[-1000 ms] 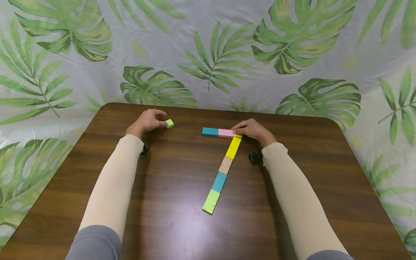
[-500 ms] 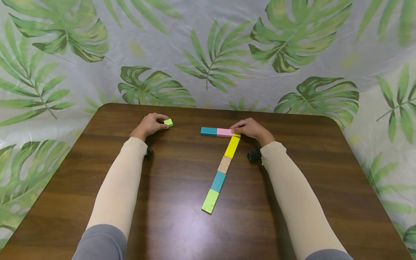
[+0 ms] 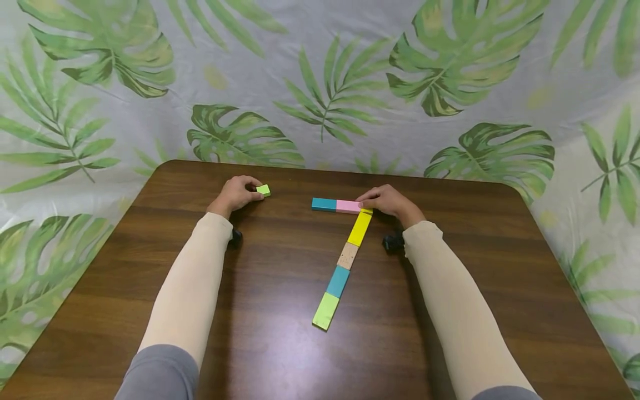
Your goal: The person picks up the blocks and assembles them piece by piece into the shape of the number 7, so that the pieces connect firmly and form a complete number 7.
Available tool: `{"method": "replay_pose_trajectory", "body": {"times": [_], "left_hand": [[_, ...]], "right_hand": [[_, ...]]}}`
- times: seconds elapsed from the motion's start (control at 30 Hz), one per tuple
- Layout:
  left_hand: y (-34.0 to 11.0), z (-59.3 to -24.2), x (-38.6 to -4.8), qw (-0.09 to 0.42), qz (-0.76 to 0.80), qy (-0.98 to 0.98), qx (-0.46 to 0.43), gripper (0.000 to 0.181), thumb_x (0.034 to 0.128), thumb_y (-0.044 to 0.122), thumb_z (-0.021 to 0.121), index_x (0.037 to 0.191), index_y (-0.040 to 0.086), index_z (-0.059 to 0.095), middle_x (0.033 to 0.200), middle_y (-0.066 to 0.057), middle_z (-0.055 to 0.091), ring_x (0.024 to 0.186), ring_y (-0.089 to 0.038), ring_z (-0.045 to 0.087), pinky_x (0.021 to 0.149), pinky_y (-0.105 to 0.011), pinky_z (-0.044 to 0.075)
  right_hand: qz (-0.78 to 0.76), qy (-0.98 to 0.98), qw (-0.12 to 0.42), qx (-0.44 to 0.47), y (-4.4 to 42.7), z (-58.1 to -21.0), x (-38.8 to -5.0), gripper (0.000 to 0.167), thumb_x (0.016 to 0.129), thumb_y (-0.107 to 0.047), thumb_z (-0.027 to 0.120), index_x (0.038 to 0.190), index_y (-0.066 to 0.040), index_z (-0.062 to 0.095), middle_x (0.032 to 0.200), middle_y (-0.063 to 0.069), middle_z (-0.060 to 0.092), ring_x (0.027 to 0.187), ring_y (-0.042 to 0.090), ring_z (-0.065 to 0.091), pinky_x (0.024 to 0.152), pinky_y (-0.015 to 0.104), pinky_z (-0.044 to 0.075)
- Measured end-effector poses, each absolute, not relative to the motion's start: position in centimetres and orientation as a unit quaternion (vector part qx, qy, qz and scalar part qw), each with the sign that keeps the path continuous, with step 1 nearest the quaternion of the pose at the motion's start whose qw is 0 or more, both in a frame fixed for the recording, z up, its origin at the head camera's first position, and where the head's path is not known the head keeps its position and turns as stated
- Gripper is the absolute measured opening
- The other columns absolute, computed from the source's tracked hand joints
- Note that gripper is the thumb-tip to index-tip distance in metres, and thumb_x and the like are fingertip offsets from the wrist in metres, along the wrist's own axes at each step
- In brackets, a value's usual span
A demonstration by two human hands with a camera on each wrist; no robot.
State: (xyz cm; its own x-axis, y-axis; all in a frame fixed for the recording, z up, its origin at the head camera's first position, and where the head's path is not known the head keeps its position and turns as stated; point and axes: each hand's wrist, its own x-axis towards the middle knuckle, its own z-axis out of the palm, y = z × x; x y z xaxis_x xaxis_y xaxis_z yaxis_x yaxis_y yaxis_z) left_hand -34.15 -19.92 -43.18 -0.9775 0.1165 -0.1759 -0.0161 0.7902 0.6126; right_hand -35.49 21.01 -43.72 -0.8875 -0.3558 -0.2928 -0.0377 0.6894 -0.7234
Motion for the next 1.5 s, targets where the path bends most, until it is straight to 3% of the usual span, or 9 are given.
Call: {"method": "replay_pose_trajectory", "body": {"times": [0.33,0.8,1.5], "left_hand": [[-19.7,-43.2,-34.2,0.099,0.307,0.945,0.043,0.042,0.0952,0.022,0.067,0.134,0.008,0.061,0.140,-0.017,0.055,0.128,-0.037,0.048,0.109,-0.051,0.040],[-19.1,-43.0,-34.0,0.111,0.300,0.945,0.067,0.041,0.0925,0.023,0.070,0.130,0.010,0.065,0.131,-0.015,0.062,0.117,-0.033,0.054,0.103,-0.048,0.043],[-16.6,-42.9,-33.7,0.147,0.319,0.932,0.087,0.040,0.0919,0.023,0.072,0.130,0.014,0.065,0.145,-0.012,0.054,0.128,-0.032,0.050,0.106,-0.047,0.043]], "right_hand": [[-0.387,0.890,0.216,-0.110,21.0,-43.8,-35.4,0.033,0.098,-0.025,0.064,0.125,-0.007,0.070,0.142,0.017,0.055,0.138,0.036,0.043,0.115,0.051,0.036],[-0.389,0.887,0.222,-0.111,20.8,-43.5,-35.3,0.033,0.098,-0.025,0.063,0.125,-0.007,0.070,0.144,0.018,0.053,0.140,0.038,0.041,0.116,0.053,0.034],[-0.377,0.894,0.212,-0.121,21.1,-43.7,-35.5,0.033,0.097,-0.025,0.064,0.125,-0.007,0.070,0.141,0.018,0.056,0.136,0.036,0.044,0.115,0.051,0.036]]}}
